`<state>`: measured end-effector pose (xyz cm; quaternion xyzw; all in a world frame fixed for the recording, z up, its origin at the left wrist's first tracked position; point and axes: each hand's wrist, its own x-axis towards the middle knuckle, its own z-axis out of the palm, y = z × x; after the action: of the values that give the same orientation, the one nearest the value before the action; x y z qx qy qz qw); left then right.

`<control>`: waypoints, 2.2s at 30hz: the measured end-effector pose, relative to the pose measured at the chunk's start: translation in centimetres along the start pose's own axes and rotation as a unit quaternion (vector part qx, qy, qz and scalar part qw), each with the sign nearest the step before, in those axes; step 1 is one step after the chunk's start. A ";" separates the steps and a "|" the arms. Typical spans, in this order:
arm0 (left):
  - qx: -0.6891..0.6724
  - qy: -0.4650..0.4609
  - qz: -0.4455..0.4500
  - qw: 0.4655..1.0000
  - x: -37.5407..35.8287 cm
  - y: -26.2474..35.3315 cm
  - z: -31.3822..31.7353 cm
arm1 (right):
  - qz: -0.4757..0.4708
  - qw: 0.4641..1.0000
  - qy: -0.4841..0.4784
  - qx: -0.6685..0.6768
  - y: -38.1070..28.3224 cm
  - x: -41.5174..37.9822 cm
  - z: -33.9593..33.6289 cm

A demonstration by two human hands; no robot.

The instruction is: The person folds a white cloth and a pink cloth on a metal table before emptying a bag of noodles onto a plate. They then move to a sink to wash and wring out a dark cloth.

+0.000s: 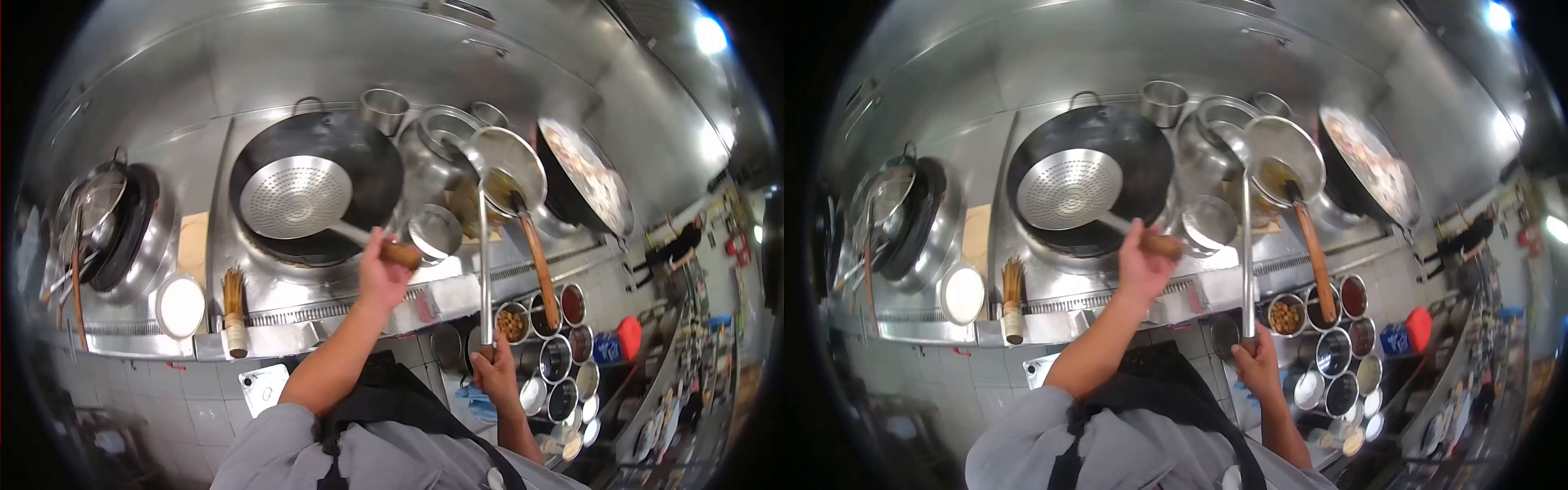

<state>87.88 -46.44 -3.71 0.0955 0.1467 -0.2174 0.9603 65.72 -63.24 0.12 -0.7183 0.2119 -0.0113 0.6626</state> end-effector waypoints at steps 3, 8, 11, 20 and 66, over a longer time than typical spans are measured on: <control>0.039 0.077 0.056 0.995 -2.1 2.1 1.0 | 0.058 0.998 0.006 0.019 0.8 -1.3 -1.2; 0.148 0.093 0.038 0.984 -6.7 2.2 -0.5 | 0.121 0.989 -0.058 0.054 5.2 1.5 -2.2; 0.254 0.079 0.105 0.958 -9.3 1.2 -0.2 | 0.131 0.983 -0.097 0.081 5.7 2.9 -1.4; 0.446 0.068 0.148 0.880 -14.4 -3.2 2.1 | 0.099 0.978 -0.103 0.152 5.4 2.6 -5.7; 0.944 -0.143 0.229 0.189 0.7 -12.9 -8.0 | -0.280 0.828 0.039 -0.485 9.3 22.9 -6.1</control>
<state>80.85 -56.16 -13.03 0.9274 -0.3364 0.0269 0.1617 82.07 -76.60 -14.06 -0.9746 0.0055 -0.1197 0.1892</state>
